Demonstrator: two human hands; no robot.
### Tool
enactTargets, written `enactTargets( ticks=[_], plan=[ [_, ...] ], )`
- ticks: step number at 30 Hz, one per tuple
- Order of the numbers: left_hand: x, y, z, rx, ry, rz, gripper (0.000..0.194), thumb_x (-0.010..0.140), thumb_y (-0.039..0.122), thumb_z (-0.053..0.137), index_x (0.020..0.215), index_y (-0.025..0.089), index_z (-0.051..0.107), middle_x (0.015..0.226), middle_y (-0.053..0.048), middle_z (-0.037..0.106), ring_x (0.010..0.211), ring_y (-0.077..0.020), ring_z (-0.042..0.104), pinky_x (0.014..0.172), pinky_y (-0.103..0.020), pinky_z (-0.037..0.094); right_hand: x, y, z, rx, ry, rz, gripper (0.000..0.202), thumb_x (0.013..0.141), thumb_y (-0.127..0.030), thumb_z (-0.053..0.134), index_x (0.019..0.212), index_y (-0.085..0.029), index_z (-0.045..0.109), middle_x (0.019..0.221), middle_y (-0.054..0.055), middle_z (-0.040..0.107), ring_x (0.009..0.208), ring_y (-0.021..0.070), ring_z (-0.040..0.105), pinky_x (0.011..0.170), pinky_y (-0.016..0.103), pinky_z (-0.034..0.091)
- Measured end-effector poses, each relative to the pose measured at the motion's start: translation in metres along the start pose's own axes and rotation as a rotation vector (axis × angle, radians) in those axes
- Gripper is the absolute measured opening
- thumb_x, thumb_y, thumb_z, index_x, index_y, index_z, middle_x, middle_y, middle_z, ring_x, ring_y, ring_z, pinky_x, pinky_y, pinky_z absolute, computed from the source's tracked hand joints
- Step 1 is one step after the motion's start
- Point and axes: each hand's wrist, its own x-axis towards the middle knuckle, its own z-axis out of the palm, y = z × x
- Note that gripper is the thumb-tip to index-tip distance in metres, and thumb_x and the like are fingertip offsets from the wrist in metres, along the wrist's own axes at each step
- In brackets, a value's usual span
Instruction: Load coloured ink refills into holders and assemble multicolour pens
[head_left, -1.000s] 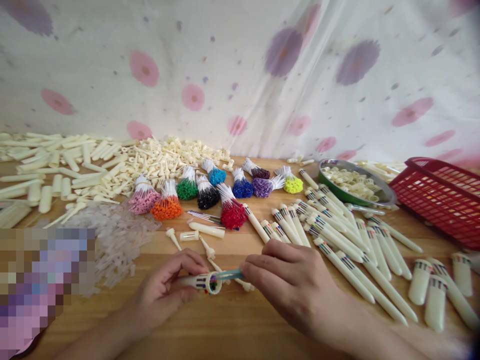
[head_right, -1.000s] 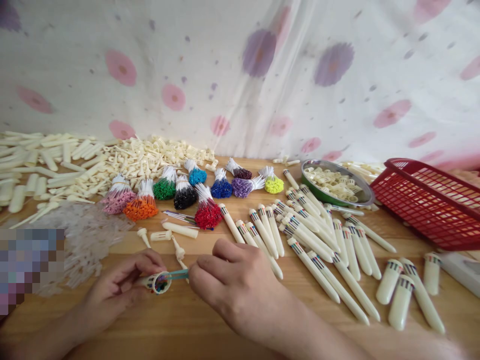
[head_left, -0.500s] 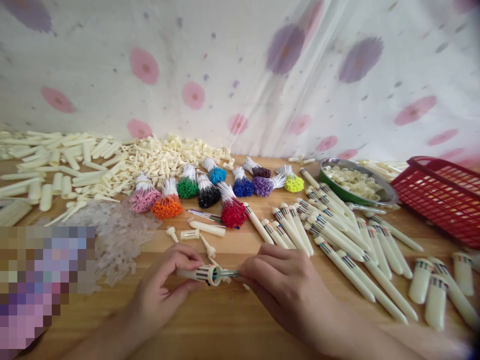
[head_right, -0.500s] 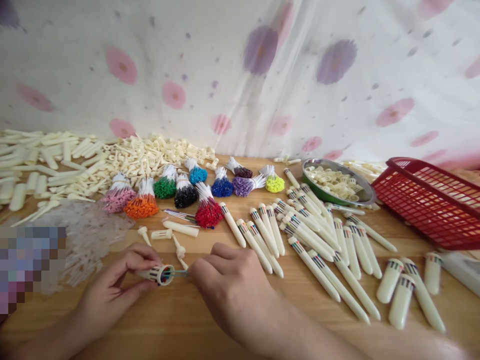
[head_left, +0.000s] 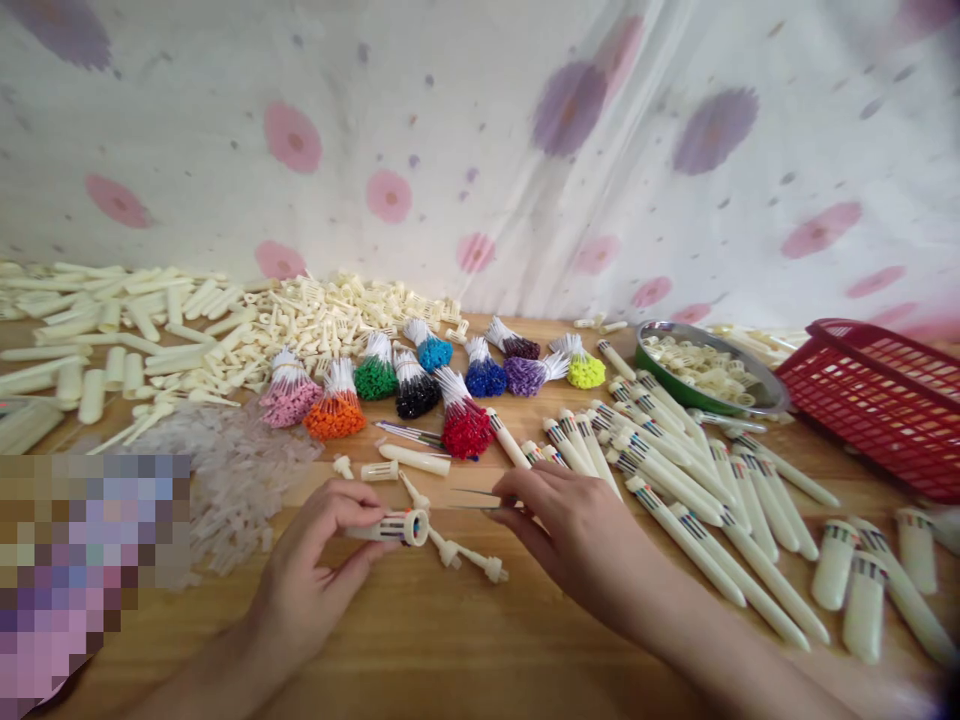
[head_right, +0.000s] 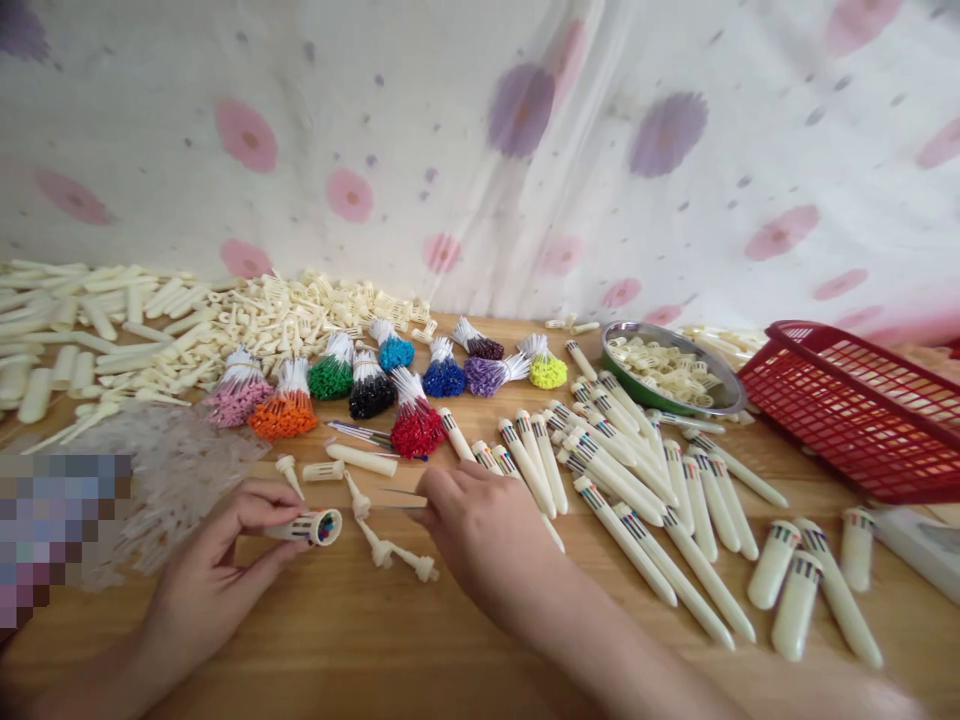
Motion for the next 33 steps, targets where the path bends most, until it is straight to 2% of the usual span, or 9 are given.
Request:
enactTargets(
  ticks=[2,5,10,13,16,19,22,27,33],
  plan=[
    [0.001,-0.002,0.000,0.017,0.024,-0.023,0.013,0.075,0.014,0.061,0.081,0.023,0.054,0.084,-0.001,0.059,0.077,-0.0163,0.062,0.067,-0.028,0.052,0.003,0.002,0.010,-0.146,-0.143,0.138,0.009,0.082,-0.022,0.059,0.076,-0.016,0.057,0.066,0.003,0.064,0.061,0.0181,0.060,0.051,0.025,0.038],
    [0.001,-0.005,0.001,0.029,0.055,-0.055,0.010,0.075,0.020,0.062,0.080,0.024,0.054,0.084,-0.001,0.060,0.077,-0.0176,0.063,0.067,-0.029,0.054,0.006,-0.002,0.024,-0.253,-0.284,0.220,0.009,0.082,-0.023,0.059,0.078,-0.015,0.057,0.072,0.006,0.066,0.071,0.0216,0.064,0.053,0.026,0.040],
    [-0.001,-0.009,0.001,0.021,0.066,-0.048,0.011,0.076,0.023,0.062,0.085,0.024,0.055,0.087,-0.001,0.061,0.081,-0.0180,0.064,0.068,-0.028,0.055,0.012,0.006,0.024,-0.226,-0.262,0.330,0.021,0.088,-0.035,0.049,0.087,-0.015,0.057,0.087,0.009,0.067,0.084,0.0230,0.063,0.056,0.026,0.038],
    [-0.002,-0.009,0.001,0.036,0.054,-0.021,0.009,0.077,0.023,0.061,0.083,0.024,0.054,0.087,-0.001,0.060,0.080,-0.0174,0.064,0.070,-0.028,0.055,0.021,0.037,0.011,-0.188,-0.152,0.565,0.025,0.092,-0.036,0.038,0.086,-0.018,0.056,0.081,0.005,0.066,0.075,0.0196,0.062,0.054,0.024,0.033],
    [-0.002,-0.009,0.002,0.048,0.048,-0.028,0.008,0.077,0.023,0.060,0.082,0.024,0.054,0.087,-0.001,0.061,0.078,-0.0173,0.064,0.067,-0.027,0.055,0.034,0.083,-0.001,-0.197,-0.046,0.806,0.027,0.093,-0.037,0.034,0.092,-0.019,0.055,0.084,0.006,0.066,0.075,0.0201,0.061,0.056,0.025,0.034],
    [-0.003,-0.011,0.002,0.041,0.053,-0.023,0.009,0.077,0.023,0.060,0.085,0.024,0.055,0.087,-0.001,0.061,0.079,-0.0178,0.065,0.064,-0.025,0.055,0.049,0.132,-0.009,-0.205,-0.023,0.945,0.030,0.094,-0.037,0.033,0.101,-0.016,0.054,0.093,0.009,0.064,0.086,0.0222,0.060,0.064,0.029,0.040],
    [-0.004,-0.013,0.002,0.043,0.051,-0.010,0.011,0.076,0.024,0.061,0.085,0.024,0.055,0.086,-0.001,0.062,0.080,-0.0181,0.064,0.066,-0.025,0.055,0.064,0.169,-0.010,-0.160,-0.086,1.038,0.033,0.093,-0.039,0.036,0.104,-0.014,0.055,0.098,0.009,0.061,0.090,0.0203,0.059,0.074,0.035,0.045],
    [-0.003,-0.014,0.001,0.073,0.047,-0.014,0.009,0.076,0.025,0.061,0.083,0.024,0.056,0.086,-0.001,0.062,0.080,-0.0179,0.064,0.066,-0.025,0.055,0.080,0.200,0.002,0.010,-0.245,1.071,0.029,0.089,-0.032,0.051,0.111,-0.014,0.054,0.111,0.008,0.056,0.092,0.0181,0.058,0.079,0.037,0.049],
    [-0.002,-0.014,0.001,0.075,0.055,-0.012,0.008,0.076,0.024,0.061,0.082,0.023,0.055,0.085,-0.001,0.062,0.078,-0.0167,0.065,0.068,-0.024,0.054,0.076,0.214,0.008,0.078,-0.282,1.115,0.029,0.089,-0.031,0.051,0.113,-0.016,0.053,0.114,0.008,0.055,0.094,0.0186,0.057,0.080,0.038,0.049]
  ],
)
